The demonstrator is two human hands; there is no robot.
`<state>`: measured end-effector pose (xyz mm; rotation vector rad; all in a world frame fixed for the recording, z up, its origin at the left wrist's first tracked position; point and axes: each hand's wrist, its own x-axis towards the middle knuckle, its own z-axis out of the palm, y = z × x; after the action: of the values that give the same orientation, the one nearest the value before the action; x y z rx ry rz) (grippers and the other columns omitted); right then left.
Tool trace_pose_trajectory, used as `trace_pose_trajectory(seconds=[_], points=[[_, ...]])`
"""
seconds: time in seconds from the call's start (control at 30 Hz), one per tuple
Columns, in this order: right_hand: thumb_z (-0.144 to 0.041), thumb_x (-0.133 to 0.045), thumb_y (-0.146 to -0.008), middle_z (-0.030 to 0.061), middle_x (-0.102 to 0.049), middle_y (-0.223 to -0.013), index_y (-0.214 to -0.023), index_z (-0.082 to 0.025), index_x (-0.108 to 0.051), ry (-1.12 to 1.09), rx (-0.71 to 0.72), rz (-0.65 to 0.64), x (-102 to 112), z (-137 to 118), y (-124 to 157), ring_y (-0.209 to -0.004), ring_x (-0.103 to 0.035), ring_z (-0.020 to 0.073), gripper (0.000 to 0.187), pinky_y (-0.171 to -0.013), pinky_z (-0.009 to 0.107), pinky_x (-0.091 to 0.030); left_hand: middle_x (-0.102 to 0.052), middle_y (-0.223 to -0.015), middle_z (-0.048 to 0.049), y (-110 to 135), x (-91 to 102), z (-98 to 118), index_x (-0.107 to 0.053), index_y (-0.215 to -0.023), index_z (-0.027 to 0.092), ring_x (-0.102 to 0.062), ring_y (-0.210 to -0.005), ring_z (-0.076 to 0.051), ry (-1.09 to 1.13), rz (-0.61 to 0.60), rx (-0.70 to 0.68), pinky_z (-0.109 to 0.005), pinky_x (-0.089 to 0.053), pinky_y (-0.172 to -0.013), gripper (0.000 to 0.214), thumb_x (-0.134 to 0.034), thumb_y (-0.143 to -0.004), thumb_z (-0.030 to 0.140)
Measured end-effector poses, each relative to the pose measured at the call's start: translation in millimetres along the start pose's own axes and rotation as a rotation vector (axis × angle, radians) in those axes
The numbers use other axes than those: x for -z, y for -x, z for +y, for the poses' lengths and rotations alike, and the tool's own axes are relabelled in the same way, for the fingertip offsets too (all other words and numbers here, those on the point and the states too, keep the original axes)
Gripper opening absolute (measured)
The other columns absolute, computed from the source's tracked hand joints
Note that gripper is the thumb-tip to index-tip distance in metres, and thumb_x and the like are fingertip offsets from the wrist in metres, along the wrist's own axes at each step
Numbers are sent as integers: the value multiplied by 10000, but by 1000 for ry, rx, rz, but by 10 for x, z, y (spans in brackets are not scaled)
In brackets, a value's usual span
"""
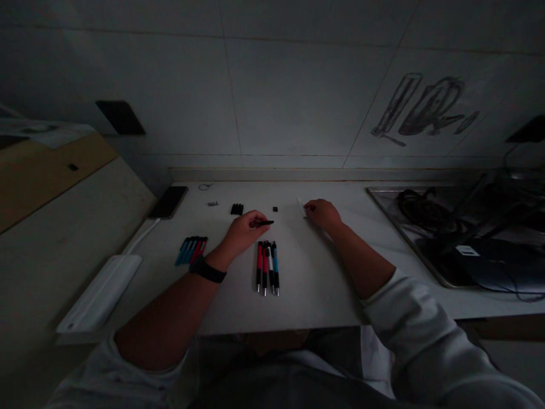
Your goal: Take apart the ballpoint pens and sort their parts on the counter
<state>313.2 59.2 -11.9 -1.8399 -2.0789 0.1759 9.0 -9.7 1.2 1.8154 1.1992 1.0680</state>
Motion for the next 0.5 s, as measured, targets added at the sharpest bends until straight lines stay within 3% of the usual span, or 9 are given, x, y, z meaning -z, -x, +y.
trace_pose_trajectory(seconds=[0.37,0.5], points=[[-241,-605,-920,114,-759,-1083,-1152,-222,-788,-46,-16,32,36,-31,10,-960,-675,247,295,-898,357,-496,-743,-966,-46,-22,-2,-36,-695,-960,205,-681,-878,-180,79,25,17,-364,-554,-865,181,-769,-812,279],[-266,-625,-917,81,-753,-1034,-1119,-242,-785,-248,116,84,101,-238,99,-851,-655,210,259,-888,357,-498,-734,-960,-51,-46,-5,-44,-681,-955,193,-681,-870,-178,147,48,23,-345,-553,-834,232,-785,-802,332]])
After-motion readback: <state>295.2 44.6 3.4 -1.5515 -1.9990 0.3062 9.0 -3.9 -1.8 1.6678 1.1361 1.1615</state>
